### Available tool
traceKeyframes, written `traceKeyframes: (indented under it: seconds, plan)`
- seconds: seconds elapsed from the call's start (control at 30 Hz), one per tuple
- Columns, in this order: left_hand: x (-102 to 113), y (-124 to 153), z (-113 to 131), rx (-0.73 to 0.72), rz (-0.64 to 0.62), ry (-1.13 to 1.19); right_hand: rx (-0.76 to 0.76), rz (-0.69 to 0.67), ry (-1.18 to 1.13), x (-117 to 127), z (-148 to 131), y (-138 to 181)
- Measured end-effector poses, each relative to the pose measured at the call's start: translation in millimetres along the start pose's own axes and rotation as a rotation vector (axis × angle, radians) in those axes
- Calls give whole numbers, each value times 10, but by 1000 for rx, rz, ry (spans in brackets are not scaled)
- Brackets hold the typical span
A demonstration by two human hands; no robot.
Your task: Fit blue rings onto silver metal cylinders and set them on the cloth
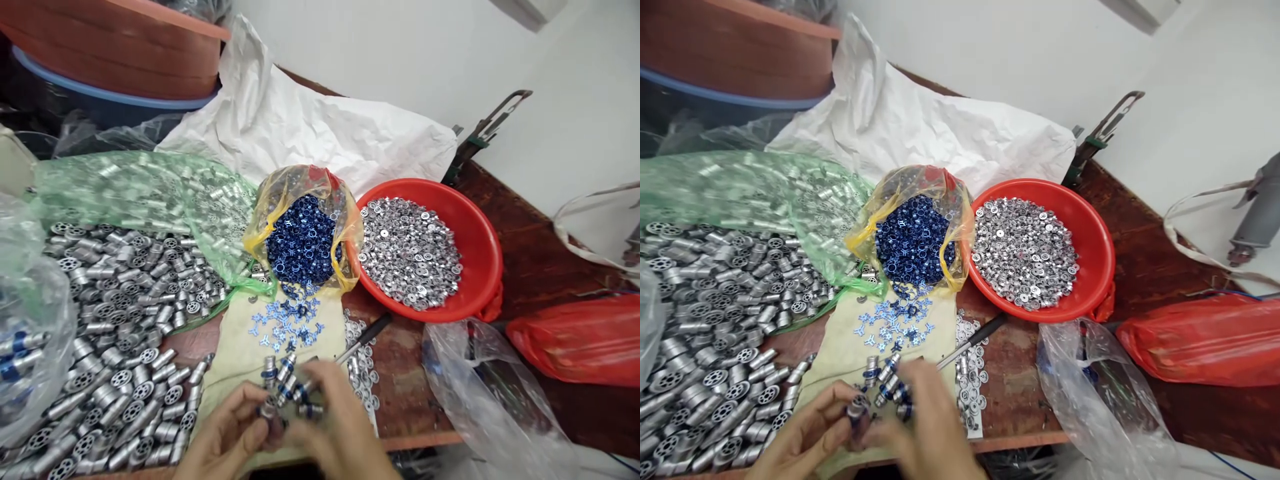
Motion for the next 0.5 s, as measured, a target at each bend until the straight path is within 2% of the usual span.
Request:
traceKeyframes:
  seconds: [0.07,0.13,0.23,0.37,0.5]
  plan:
    - [108,-12,59,-53,71,-27,-165,149,358,293,411,-187]
    - [168,-17,94,-53,105,-18,-221,173,463,450,776,-336]
    - [163,-22,106,-11,99,44,-213,119,511,455,1111,-417]
    - [114,-24,83,48,85,123,-203,131,526,418,1209,-357]
    - [78,-22,69,79,76,209,-176,239,479,488,1031,-326]
Point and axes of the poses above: each hand's wrist, its own y-axis away from the middle knuckle, its own x-axis out of the back of the hand, z = x × y, the point moved 5 cm from there along -y, towards the middle knuckle, and after that the axes turned 4 degrees about -y, right-handed, at the moved point
